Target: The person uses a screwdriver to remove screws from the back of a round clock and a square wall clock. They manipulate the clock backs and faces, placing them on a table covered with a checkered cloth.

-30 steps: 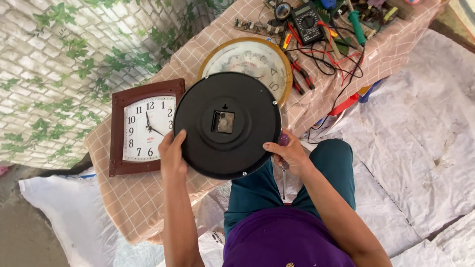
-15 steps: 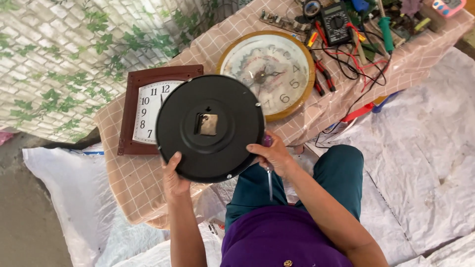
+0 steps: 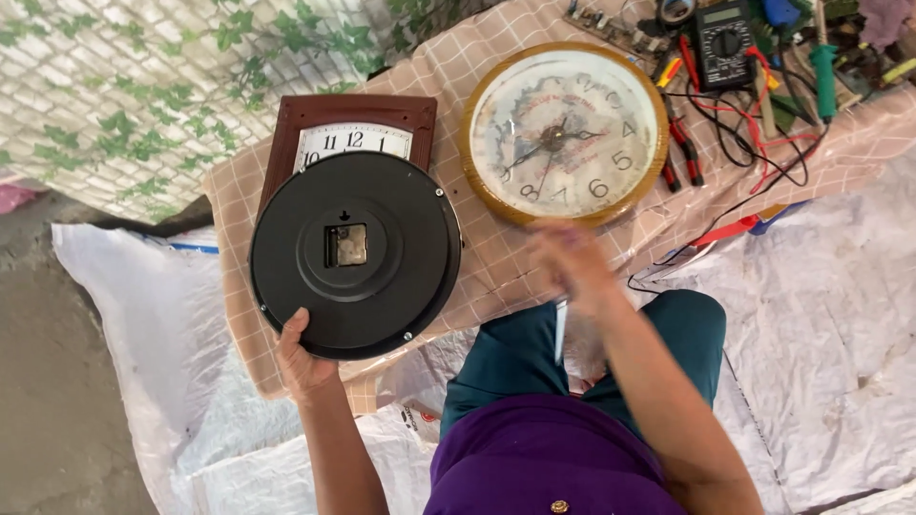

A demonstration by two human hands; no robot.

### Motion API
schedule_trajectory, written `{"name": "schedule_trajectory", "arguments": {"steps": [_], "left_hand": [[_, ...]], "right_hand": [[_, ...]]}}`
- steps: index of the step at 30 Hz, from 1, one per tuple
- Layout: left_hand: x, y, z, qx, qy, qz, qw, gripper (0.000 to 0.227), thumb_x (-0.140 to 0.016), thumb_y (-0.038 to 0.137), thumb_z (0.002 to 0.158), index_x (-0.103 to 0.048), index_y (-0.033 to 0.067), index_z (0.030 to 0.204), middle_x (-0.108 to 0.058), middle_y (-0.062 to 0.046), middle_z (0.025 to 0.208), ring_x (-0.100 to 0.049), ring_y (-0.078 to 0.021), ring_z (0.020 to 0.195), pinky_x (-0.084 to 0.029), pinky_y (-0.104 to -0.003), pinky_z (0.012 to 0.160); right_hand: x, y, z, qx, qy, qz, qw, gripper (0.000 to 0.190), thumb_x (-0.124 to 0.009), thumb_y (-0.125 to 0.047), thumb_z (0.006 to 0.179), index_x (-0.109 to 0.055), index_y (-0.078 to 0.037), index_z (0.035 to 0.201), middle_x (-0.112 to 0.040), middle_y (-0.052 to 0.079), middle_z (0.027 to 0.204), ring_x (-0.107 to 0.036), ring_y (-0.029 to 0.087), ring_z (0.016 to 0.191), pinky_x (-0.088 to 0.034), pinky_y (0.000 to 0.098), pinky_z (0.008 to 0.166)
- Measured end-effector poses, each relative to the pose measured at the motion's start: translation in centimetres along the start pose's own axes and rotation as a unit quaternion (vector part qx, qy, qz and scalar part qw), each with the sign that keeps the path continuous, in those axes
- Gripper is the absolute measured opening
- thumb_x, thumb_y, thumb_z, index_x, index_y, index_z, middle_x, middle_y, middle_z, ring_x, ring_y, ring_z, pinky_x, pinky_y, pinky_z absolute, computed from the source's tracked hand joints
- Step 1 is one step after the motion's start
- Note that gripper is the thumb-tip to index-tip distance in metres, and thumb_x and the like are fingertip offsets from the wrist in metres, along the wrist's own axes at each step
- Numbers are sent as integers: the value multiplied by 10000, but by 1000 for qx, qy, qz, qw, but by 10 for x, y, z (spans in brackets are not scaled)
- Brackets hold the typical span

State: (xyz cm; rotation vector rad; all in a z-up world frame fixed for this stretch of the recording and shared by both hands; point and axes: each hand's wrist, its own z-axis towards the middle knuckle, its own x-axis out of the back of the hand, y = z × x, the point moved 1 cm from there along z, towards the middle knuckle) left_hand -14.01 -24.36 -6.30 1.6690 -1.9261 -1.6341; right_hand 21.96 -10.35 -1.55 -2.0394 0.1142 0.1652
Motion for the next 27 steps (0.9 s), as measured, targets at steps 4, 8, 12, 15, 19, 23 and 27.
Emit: {"name": "schedule_trajectory", "arguments": {"steps": [4, 8, 12, 15, 19, 23, 27], "left_hand": [[4, 3, 9, -33, 3, -2, 999, 372, -716, 44, 818, -775, 202, 1149, -780, -140, 1043, -781, -353, 927, -666, -476, 818], [0, 1, 17, -29, 1, -9, 1000, 402, -714, 51, 825, -764, 187, 1200, -777, -142, 1096, -781, -334, 954, -668, -457, 814], [-14, -2, 16, -30, -4, -12, 999, 429, -712, 26, 817, -756, 174, 1217, -775, -159, 1086, -780, -361, 945, -669, -487, 816], [-13, -11, 23, -37, -24, 0, 999, 489, -694, 18, 818, -727, 184, 1277, -770, -159, 1115, -777, -357, 964, -669, -484, 833], [-12, -24, 36, -18, -56, -15, 998, 485, -658, 1, 828, -731, 174, 1275, -767, -164, 1116, -769, -375, 977, -656, -503, 829], [-28, -24, 31, -1, -72, -23, 997, 467, -658, 15, 833, -736, 186, 1261, -765, -166, 1126, -763, -385, 994, -654, -515, 825], [-57, -9, 13, 7, -87, -30, 996, 447, -681, 28, 819, -752, 175, 1236, -767, -173, 1117, -766, -394, 980, -651, -534, 809]], "right_hand": [[69, 16, 38, 3, 86, -13, 996, 305, -806, -419, 885, -705, -196, 1067, -547, 0, 668, -548, 117, 477, -396, 225, 363], [104, 45, 63, 31, 112, 111, 987, 248, -831, -291, 936, -615, -178, 980, -661, 82, 818, -544, 149, 494, -446, 245, 333], [96, 59, 67, 31, 144, 122, 982, 296, -828, -284, 956, -559, -162, 974, -665, 108, 809, -563, 163, 493, -446, 262, 325], [88, 53, 74, 39, 156, 108, 981, 300, -800, -266, 968, -515, -172, 951, -589, 64, 734, -594, 171, 458, -467, 277, 309], [68, 27, 64, 15, 159, 112, 981, 315, -824, -200, 927, -519, -124, 913, -531, 60, 704, -537, 183, 420, -416, 293, 310], [73, 25, 72, 1, 168, 147, 975, 332, -864, -148, 874, -537, -108, 841, -498, 40, 664, -497, 167, 420, -398, 304, 325], [81, 21, 81, 0, 171, 180, 969, 332, -862, -131, 870, -536, -134, 810, -476, 8, 664, -503, 146, 439, -412, 284, 341]]}}
